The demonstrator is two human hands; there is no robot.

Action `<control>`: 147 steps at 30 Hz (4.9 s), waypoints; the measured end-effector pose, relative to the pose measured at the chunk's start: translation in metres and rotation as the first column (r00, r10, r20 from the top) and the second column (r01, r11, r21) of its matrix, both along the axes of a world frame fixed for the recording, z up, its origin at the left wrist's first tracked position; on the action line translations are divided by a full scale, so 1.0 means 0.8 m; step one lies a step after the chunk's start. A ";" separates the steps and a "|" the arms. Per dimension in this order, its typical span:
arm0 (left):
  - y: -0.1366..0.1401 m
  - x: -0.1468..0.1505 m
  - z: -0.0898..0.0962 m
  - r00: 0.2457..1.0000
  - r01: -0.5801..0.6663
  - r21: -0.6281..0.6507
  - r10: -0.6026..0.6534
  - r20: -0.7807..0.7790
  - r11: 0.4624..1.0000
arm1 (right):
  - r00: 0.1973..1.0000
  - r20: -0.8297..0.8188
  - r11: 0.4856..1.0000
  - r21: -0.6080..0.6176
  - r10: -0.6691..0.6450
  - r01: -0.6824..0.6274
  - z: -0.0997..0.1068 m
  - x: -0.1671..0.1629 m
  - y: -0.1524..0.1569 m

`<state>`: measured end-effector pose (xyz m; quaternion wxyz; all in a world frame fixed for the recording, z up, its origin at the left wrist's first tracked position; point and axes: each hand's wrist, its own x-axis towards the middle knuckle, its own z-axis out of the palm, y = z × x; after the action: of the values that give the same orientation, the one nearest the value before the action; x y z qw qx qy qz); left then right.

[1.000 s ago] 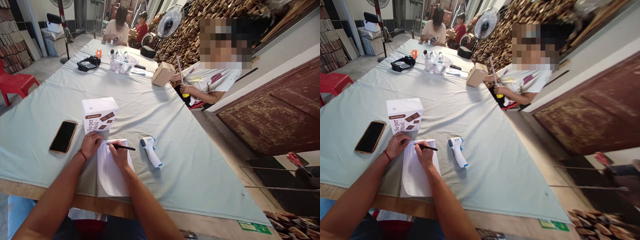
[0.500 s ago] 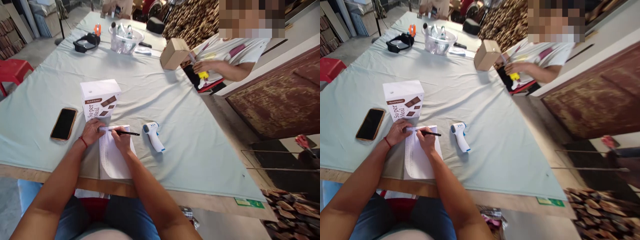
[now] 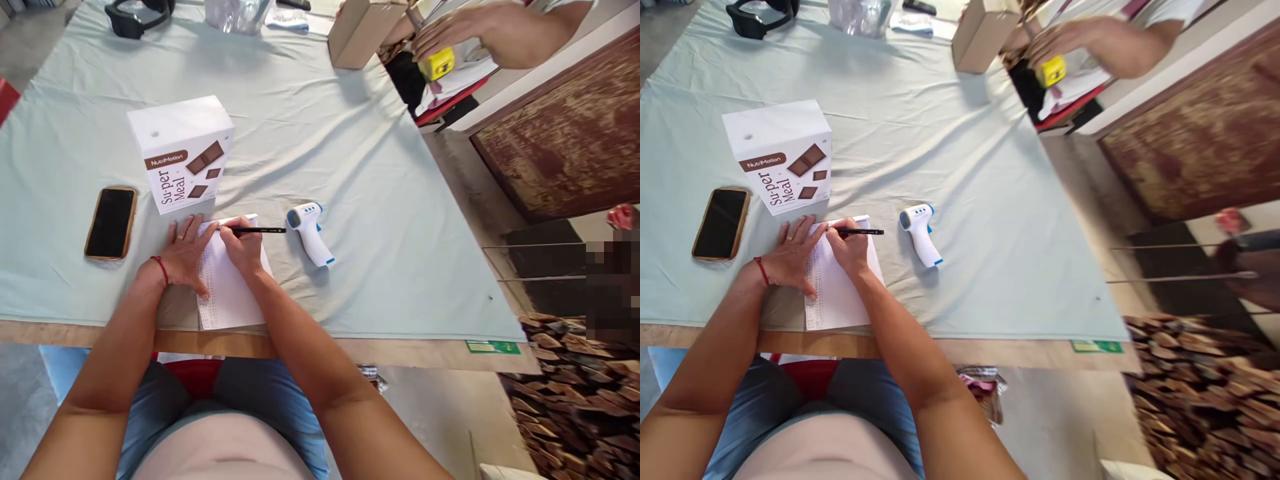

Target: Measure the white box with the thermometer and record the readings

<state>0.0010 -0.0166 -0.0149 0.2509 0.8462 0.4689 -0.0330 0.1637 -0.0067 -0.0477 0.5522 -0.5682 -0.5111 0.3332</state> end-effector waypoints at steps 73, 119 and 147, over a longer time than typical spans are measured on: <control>0.003 0.004 0.007 0.996 0.046 -0.042 -0.049 -0.071 0.998 | 0.998 0.059 1.000 0.007 0.018 -0.018 -0.003 0.007 0.000; 0.015 -0.013 0.003 0.972 -0.179 0.141 0.153 0.180 0.974 | 1.000 -0.017 1.000 -0.010 0.025 -0.025 0.003 -0.001 -0.006; 0.016 0.006 -0.013 0.869 -0.463 0.279 0.367 0.333 0.841 | 0.994 0.072 0.997 0.015 0.081 -0.082 -0.008 -0.003 -0.005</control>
<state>0.0062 -0.0036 -0.0256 0.1581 0.7506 0.6024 0.2205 0.1611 -0.0107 -0.0539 0.5246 -0.5535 -0.5563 0.3302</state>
